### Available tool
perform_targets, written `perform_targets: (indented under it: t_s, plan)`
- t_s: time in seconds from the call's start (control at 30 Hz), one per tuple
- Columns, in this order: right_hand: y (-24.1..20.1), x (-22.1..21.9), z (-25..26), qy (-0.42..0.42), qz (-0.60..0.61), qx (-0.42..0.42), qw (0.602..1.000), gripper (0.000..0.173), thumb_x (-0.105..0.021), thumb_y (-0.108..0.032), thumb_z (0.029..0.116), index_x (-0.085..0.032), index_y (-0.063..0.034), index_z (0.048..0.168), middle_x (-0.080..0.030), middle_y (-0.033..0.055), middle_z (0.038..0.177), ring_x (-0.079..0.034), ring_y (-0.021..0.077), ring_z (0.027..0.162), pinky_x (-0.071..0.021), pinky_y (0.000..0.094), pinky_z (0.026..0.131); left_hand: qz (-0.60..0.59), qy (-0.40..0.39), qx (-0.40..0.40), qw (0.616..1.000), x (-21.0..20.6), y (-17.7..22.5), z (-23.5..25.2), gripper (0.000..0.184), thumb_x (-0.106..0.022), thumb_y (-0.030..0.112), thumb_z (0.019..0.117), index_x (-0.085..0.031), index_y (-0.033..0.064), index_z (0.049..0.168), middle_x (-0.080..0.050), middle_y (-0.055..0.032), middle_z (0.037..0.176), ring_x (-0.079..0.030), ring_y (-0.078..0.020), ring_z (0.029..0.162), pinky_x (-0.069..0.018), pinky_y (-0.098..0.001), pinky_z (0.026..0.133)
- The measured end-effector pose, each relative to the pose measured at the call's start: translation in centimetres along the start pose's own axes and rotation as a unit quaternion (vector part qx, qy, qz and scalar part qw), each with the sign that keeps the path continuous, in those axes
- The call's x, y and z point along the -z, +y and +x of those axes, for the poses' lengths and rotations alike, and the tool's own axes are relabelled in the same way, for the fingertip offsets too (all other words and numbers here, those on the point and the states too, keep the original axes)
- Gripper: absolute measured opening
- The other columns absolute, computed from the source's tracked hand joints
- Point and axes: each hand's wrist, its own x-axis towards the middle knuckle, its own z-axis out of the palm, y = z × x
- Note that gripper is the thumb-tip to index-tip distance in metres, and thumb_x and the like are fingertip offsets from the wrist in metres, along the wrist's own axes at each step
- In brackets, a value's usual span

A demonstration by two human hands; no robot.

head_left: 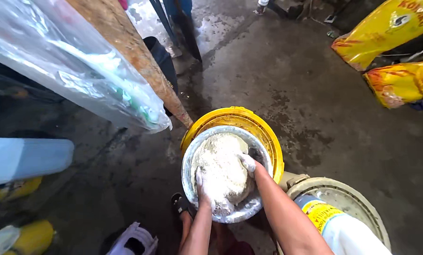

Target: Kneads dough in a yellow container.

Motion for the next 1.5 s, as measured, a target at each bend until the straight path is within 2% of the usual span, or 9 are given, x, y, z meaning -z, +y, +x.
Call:
perform_targets:
  t_s: [0.17, 0.27, 0.4, 0.67, 0.83, 0.93, 1.17, 1.37, 1.5]
  plan:
    - [-2.8, -0.3, -2.9, -0.084, -0.058, 0.057, 0.993, 0.034, -0.043, -0.018, 0.109, -0.057, 0.001, 0.134, -0.065, 0.0119, 0.119, -0.063, 0.0114, 0.106, -0.0524, 0.0289, 0.094, -0.131, -0.059, 0.084, 0.986, 0.1, 0.8, -1.0, 0.061, -0.017, 0.045, 0.1116, -0.045, 0.0049, 0.148, -0.052, -0.0169, 0.145, -0.05, -0.0275, 0.13, -0.0437, -0.0515, 0.106]
    - [-8.3, -1.1, -9.5, -0.034, -0.1, 0.049, 0.993, 0.038, -0.047, -0.002, 0.1064, -0.048, 0.012, 0.142, -0.058, 0.0256, 0.139, -0.058, 0.0191, 0.124, -0.0442, 0.0301, 0.108, -0.172, -0.101, 0.079, 0.977, -1.0, 2.4, -1.5, 0.052, -0.022, 0.037, 0.1125, -0.045, 0.0048, 0.147, -0.054, -0.0152, 0.141, -0.053, -0.0233, 0.125, -0.0458, -0.0454, 0.103]
    - [-8.4, -0.5, -7.1, -0.127, -0.088, 0.076, 0.985, 0.035, -0.053, -0.008, 0.1036, -0.052, 0.0034, 0.137, -0.063, 0.0114, 0.116, -0.062, 0.0079, 0.1, -0.0525, 0.0264, 0.09, -0.08, -0.087, 0.02, 0.993, -2.1, 4.9, -1.0, 0.042, -0.036, 0.019, 0.1119, -0.043, 0.0, 0.148, -0.053, -0.0183, 0.145, -0.052, -0.0235, 0.129, -0.0441, -0.0415, 0.109]
    - [-10.3, -2.8, -11.3, 0.041, -0.212, 0.096, 0.972, 0.047, -0.067, -0.016, 0.099, -0.055, 0.0098, 0.137, -0.061, 0.0294, 0.133, -0.059, 0.038, 0.128, -0.0435, 0.0507, 0.112, 0.231, -0.131, -0.102, 0.959, -0.7, 9.3, -2.8, 0.042, -0.05, 0.0, 0.1031, -0.044, -0.0147, 0.142, -0.055, -0.031, 0.138, -0.054, -0.0311, 0.131, -0.0411, -0.0413, 0.114]
    - [-7.4, -3.8, -13.0, 0.093, -0.246, 0.057, 0.963, 0.052, -0.063, -0.024, 0.1014, -0.054, 0.0085, 0.141, -0.055, 0.0293, 0.143, -0.052, 0.0384, 0.137, -0.0391, 0.0491, 0.117, 0.543, -0.242, -0.109, 0.797, -0.4, 11.8, -2.9, 0.054, -0.055, 0.013, 0.1021, -0.041, -0.0096, 0.149, -0.036, -0.0286, 0.159, -0.04, -0.038, 0.146, -0.0329, -0.0486, 0.121]
    - [-6.4, -4.8, -15.1, 0.141, -0.234, -0.038, 0.961, 0.077, -0.072, -0.037, 0.095, -0.04, 0.0035, 0.153, -0.042, 0.0286, 0.155, -0.045, 0.0377, 0.143, -0.0391, 0.0478, 0.118, 0.67, -0.265, -0.107, 0.685, -1.4, 14.2, -3.2, 0.069, -0.065, 0.025, 0.0979, -0.037, -0.0001, 0.155, -0.017, -0.0248, 0.168, -0.051, -0.0413, 0.136, -0.047, -0.0544, 0.108]
    - [-3.3, -12.6, -16.4, 0.365, 0.013, -0.132, 0.922, 0.08, -0.064, -0.044, 0.1002, -0.034, 0.0068, 0.155, -0.045, 0.0293, 0.153, -0.044, 0.0364, 0.145, -0.035, 0.0461, 0.122, 0.717, -0.312, -0.191, 0.593, -4.6, 16.6, 4.0, 0.075, -0.062, 0.031, 0.1008, -0.027, 0.0043, 0.161, -0.013, -0.0234, 0.169, -0.048, -0.0424, 0.14, -0.0457, -0.0551, 0.11]
    - [-0.3, -13.1, -10.2, 0.417, 0.332, -0.091, 0.841, 0.044, -0.049, -0.02, 0.1093, -0.048, 0.0057, 0.146, -0.056, 0.0267, 0.142, -0.055, 0.0327, 0.132, -0.0447, 0.048, 0.112, 0.52, -0.399, -0.192, 0.731, -4.0, 15.0, 10.2, 0.059, -0.068, 0.021, 0.098, -0.047, -0.0047, 0.147, -0.055, -0.0255, 0.144, -0.052, -0.0322, 0.137, -0.0392, -0.0467, 0.117]
    - [0.0, -11.9, -9.2, 0.333, 0.429, -0.089, 0.835, 0.049, -0.03, -0.032, 0.1141, -0.05, 0.0018, 0.143, -0.061, 0.0206, 0.132, -0.061, 0.0233, 0.117, -0.0508, 0.0417, 0.1, 0.406, -0.437, -0.063, 0.8, -4.2, 13.9, 10.7, 0.048, -0.045, 0.02, 0.1103, -0.042, -0.0024, 0.152, -0.046, -0.0213, 0.155, -0.044, -0.027, 0.144, -0.0332, -0.0418, 0.121]
